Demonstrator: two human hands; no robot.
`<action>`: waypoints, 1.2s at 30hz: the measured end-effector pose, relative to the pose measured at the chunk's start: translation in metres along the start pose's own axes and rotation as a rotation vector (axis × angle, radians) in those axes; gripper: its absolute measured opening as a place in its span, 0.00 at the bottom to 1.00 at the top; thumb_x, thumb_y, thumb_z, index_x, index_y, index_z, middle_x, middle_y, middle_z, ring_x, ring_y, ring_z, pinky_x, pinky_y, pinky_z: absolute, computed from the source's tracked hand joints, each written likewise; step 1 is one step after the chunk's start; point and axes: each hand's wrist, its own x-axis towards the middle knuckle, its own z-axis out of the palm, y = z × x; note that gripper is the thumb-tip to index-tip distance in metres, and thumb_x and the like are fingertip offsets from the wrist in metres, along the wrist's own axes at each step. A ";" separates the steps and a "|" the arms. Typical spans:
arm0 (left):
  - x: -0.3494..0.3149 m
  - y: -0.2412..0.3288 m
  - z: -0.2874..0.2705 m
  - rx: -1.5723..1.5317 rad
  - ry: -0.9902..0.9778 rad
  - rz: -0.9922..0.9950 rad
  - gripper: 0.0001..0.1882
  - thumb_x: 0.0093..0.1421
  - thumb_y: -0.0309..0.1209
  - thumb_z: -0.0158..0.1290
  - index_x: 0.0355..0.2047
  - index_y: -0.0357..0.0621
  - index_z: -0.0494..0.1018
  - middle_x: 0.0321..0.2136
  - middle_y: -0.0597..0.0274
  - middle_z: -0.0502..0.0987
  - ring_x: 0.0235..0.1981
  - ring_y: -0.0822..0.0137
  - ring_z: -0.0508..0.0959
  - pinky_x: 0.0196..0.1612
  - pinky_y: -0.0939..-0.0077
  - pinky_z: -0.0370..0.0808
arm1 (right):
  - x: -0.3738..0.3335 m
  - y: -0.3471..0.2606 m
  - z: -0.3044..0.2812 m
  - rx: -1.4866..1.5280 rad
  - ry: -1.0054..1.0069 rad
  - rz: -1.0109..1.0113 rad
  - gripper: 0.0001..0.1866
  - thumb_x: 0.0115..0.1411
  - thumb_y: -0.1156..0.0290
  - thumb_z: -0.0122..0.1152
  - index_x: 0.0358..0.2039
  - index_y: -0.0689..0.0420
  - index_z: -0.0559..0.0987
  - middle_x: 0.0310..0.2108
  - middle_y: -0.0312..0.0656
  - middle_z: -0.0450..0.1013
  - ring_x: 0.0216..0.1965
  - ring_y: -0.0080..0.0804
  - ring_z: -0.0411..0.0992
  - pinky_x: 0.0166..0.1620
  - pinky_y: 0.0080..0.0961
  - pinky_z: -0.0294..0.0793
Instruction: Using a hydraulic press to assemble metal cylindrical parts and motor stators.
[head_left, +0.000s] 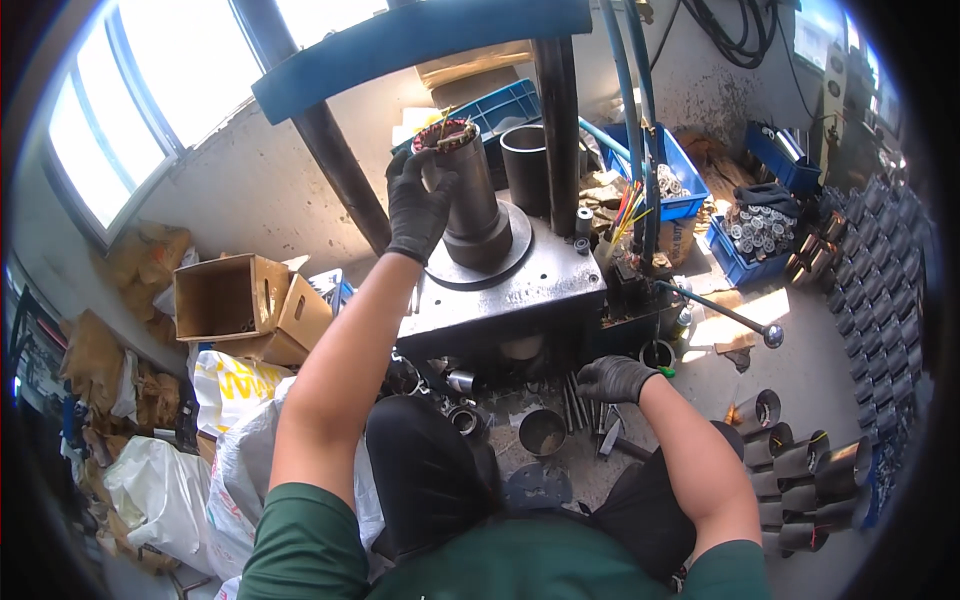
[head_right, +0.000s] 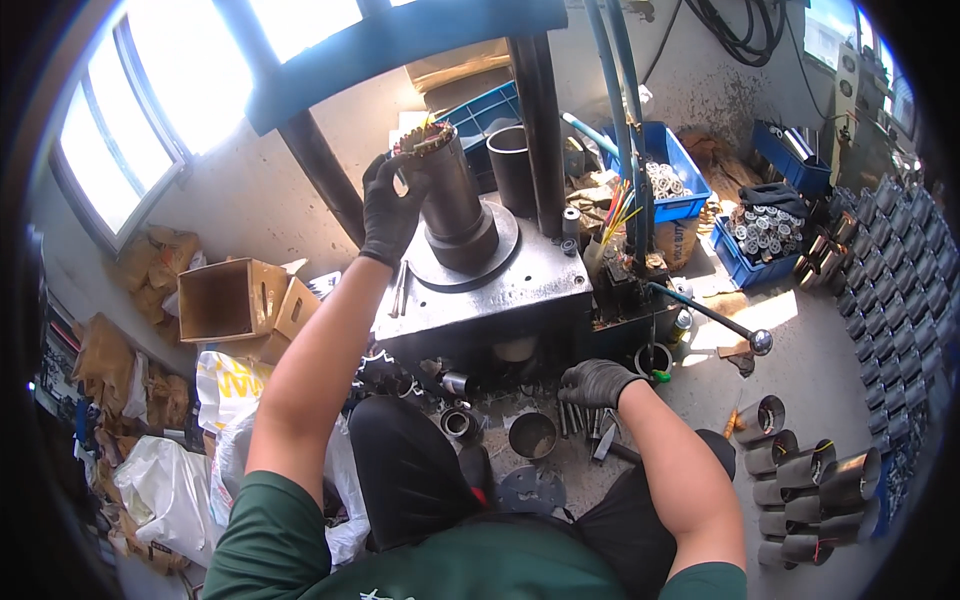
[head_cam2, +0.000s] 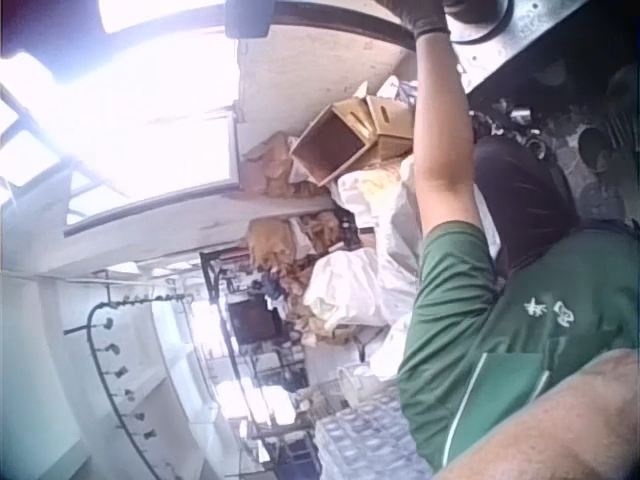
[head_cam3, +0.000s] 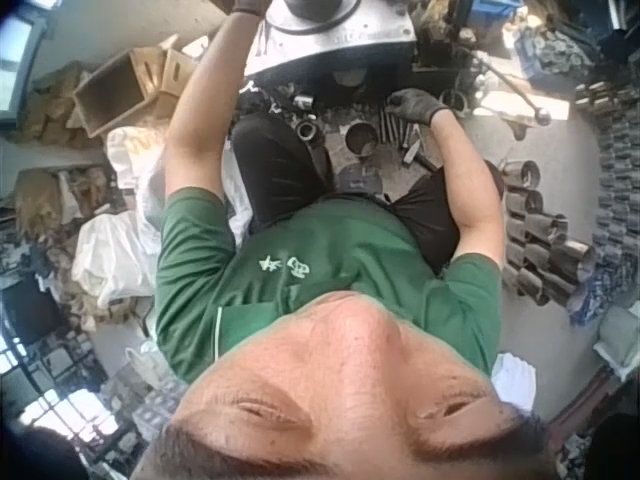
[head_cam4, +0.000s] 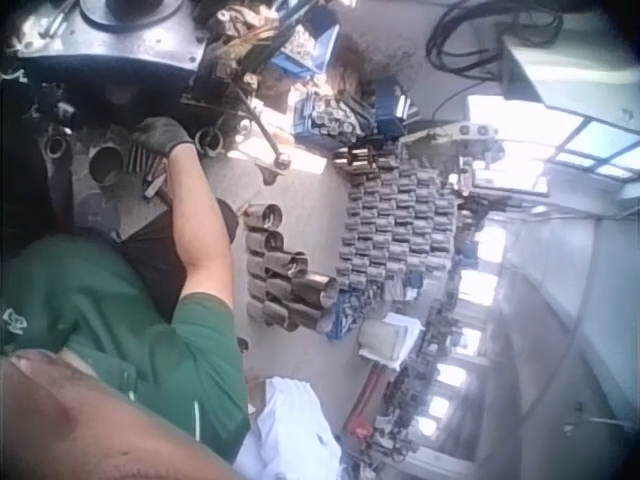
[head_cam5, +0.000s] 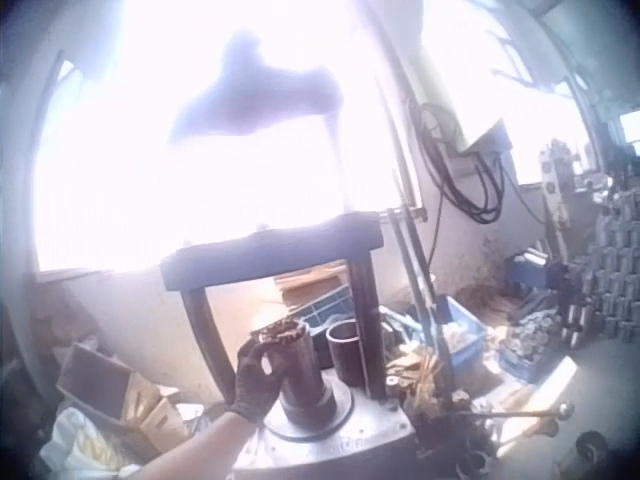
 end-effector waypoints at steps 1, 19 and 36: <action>-0.022 0.005 -0.002 -0.099 0.020 -0.078 0.22 0.59 0.32 0.66 0.54 0.44 0.77 0.53 0.49 0.73 0.58 0.53 0.73 0.60 0.62 0.73 | 0.001 0.008 0.008 -0.011 -0.012 0.024 0.28 0.62 0.47 0.60 0.50 0.58 0.84 0.46 0.56 0.81 0.51 0.55 0.78 0.58 0.46 0.74; -0.181 0.028 -0.040 -0.605 -0.784 -0.309 0.15 0.62 0.29 0.63 0.47 0.34 0.78 0.41 0.52 0.79 0.44 0.59 0.80 0.52 0.65 0.76 | 0.096 0.051 0.258 0.279 -0.100 0.554 0.34 0.61 0.44 0.58 0.52 0.64 0.81 0.53 0.60 0.78 0.56 0.56 0.76 0.58 0.45 0.75; -0.216 0.050 -0.020 -0.236 -1.335 0.152 0.28 0.55 0.41 0.66 0.55 0.46 0.77 0.64 0.42 0.68 0.64 0.43 0.71 0.66 0.56 0.71 | 0.020 -0.031 0.061 0.963 0.365 0.562 0.16 0.59 0.65 0.59 0.43 0.62 0.81 0.27 0.45 0.80 0.22 0.32 0.78 0.27 0.30 0.76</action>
